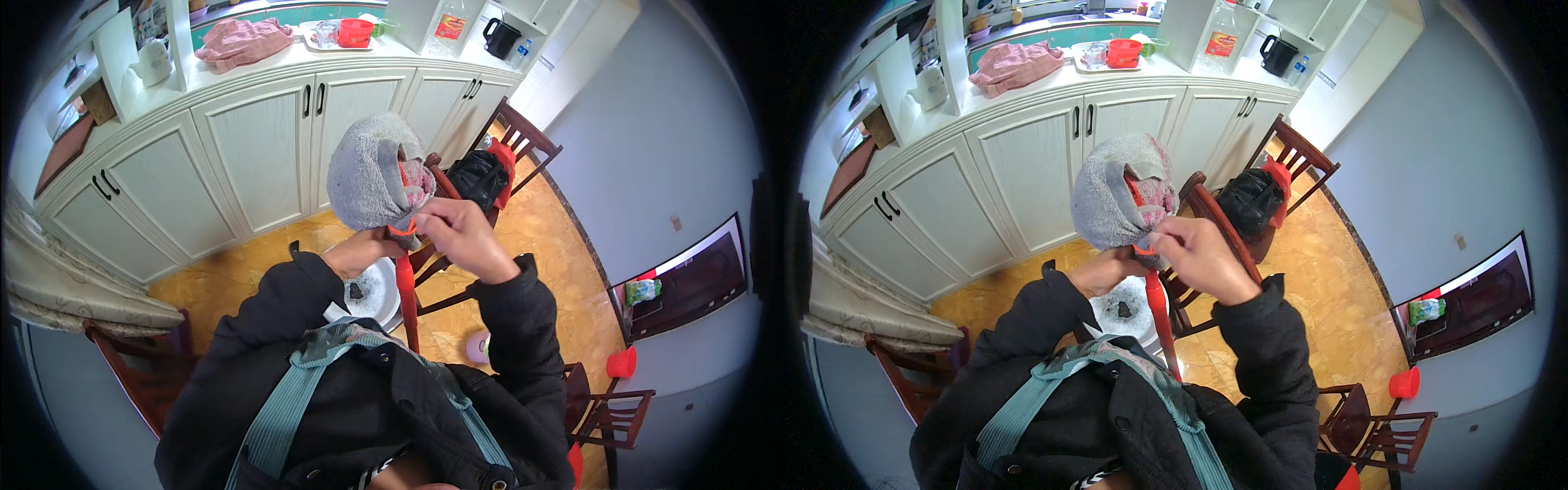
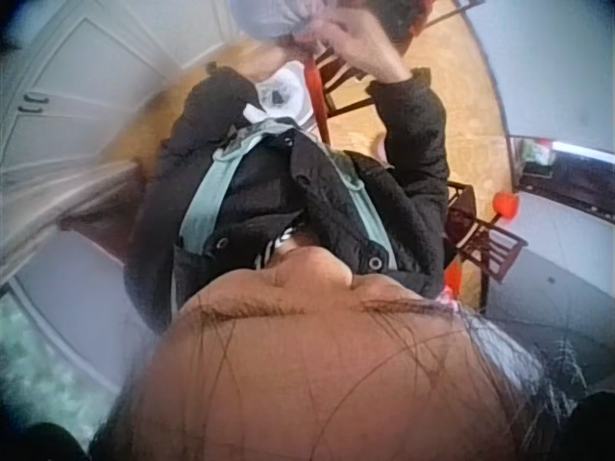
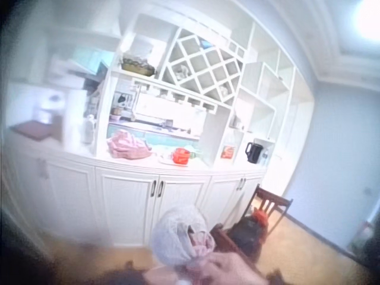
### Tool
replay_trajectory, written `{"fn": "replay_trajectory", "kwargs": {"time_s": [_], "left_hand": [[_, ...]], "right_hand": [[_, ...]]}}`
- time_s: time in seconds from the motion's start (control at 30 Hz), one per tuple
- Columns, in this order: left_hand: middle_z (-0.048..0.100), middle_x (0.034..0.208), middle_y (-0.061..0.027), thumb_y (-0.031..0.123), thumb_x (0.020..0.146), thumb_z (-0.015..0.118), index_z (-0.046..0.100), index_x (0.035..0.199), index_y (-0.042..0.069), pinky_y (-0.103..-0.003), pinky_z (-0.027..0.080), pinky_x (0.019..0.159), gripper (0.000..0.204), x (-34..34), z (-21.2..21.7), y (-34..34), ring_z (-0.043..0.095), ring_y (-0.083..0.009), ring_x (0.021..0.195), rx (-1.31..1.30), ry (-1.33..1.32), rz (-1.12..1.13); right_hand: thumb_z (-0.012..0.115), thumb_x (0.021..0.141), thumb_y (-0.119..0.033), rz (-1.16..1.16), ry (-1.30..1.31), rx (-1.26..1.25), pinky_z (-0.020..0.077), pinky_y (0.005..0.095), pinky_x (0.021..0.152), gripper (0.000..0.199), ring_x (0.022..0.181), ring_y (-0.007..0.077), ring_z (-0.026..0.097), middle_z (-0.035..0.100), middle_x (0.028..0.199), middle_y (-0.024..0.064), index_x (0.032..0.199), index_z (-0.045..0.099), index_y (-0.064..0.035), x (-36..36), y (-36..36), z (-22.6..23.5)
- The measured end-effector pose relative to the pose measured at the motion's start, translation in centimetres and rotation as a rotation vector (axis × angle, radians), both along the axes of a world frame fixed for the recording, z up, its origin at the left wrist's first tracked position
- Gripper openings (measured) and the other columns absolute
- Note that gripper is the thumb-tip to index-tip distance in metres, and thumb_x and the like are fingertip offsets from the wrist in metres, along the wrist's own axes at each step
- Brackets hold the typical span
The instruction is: The person washes a pink and grey cloth in a white bucket, then wraps it around the head of a red feather duster. They secure the cloth using a rubber band and adjust the fit.
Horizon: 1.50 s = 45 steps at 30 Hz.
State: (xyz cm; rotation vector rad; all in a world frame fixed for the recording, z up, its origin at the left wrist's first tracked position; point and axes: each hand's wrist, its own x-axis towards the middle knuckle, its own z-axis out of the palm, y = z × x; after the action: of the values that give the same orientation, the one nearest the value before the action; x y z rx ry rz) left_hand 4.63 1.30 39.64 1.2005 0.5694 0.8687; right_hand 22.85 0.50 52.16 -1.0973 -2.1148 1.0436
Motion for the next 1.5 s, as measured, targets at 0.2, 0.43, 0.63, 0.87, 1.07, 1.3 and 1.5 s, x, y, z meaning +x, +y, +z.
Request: {"fn": "replay_trajectory", "kwargs": {"time_s": [0.2,0.43,0.63,0.87,1.07,1.3,1.5], "left_hand": [[0.059,0.127,-0.0091,0.009,0.091,0.064,0.050,0.136,0.004,-0.035,0.041,0.102,0.047,-0.6,0.8,0.0,0.055,-0.0192,0.116,0.152,0.088,0.026],[0.065,0.114,-0.0043,0.016,0.090,0.070,0.060,0.124,0.006,-0.031,0.047,0.092,0.036,1.7,-1.4,0.3,0.060,-0.0150,0.103,-0.023,-0.126,0.115],[0.064,0.108,-0.0039,0.013,0.095,0.060,0.062,0.116,0.005,-0.030,0.049,0.088,0.022,4.0,0.2,-0.5,0.061,-0.0140,0.097,0.046,0.038,0.190],[0.060,0.086,-0.0011,0.007,0.090,0.063,0.059,0.092,0.006,-0.027,0.047,0.064,0.005,6.8,-6.0,2.0,0.055,-0.0102,0.071,-0.059,-0.122,0.468],[0.065,0.073,-0.0034,0.027,0.086,0.070,0.064,0.071,0.007,-0.034,0.050,0.056,0.026,8.3,-5.4,3.3,0.058,-0.0153,0.057,-0.425,0.562,0.598],[0.067,0.093,-0.0064,0.018,0.088,0.068,0.066,0.102,0.005,-0.033,0.050,0.077,0.019,5.6,-9.5,4.0,0.062,-0.0167,0.086,0.252,0.160,0.465],[0.065,0.110,-0.0034,0.005,0.085,0.068,0.065,0.117,0.006,-0.030,0.048,0.088,0.033,0.5,-4.5,0.8,0.058,-0.0148,0.101,-0.105,0.120,-0.011]], "right_hand": [[0.057,0.098,-0.018,0.003,0.208,-0.118,0.0413,0.0235,0.060,0.022,0.066,0.0098,0.051,0.054,0.074,-0.0008,0.091,0.065,0.0010,2.3,0.3,0.0],[0.055,0.100,-0.025,0.008,0.420,-0.460,0.0362,0.0171,0.046,0.022,0.069,0.0067,0.058,0.056,0.083,0.0002,0.087,0.057,-0.0074,3.8,-0.4,-1.7],[0.054,0.101,-0.023,-0.098,0.399,-0.380,0.0346,0.0182,0.050,0.021,0.063,0.0048,0.049,0.058,0.078,0.0003,0.088,0.057,-0.0054,3.1,-2.1,-3.6],[0.063,0.079,-0.002,-0.205,-0.005,0.549,0.0467,0.0427,0.058,0.006,0.068,0.0384,0.058,0.054,0.075,0.0194,0.079,0.058,0.0005,-3.2,-6.1,-6.1],[0.063,0.076,-0.001,-0.180,-0.144,0.718,0.0484,0.0446,0.054,0.010,0.064,0.0384,0.060,0.056,0.075,0.0170,0.074,0.054,0.0007,-6.4,-6.6,-7.3],[0.061,0.088,-0.012,-0.206,0.204,0.196,0.0451,0.0331,0.065,0.015,0.067,0.0219,0.054,0.056,0.072,0.0083,0.076,0.060,-0.0017,-0.8,-0.1,-9.5],[0.055,0.098,-0.015,-0.093,0.381,-0.353,0.0407,0.0197,0.062,0.014,0.067,0.0043,0.049,0.058,0.078,-0.0028,0.090,0.062,-0.0066,3.0,0.6,-7.8]]}}
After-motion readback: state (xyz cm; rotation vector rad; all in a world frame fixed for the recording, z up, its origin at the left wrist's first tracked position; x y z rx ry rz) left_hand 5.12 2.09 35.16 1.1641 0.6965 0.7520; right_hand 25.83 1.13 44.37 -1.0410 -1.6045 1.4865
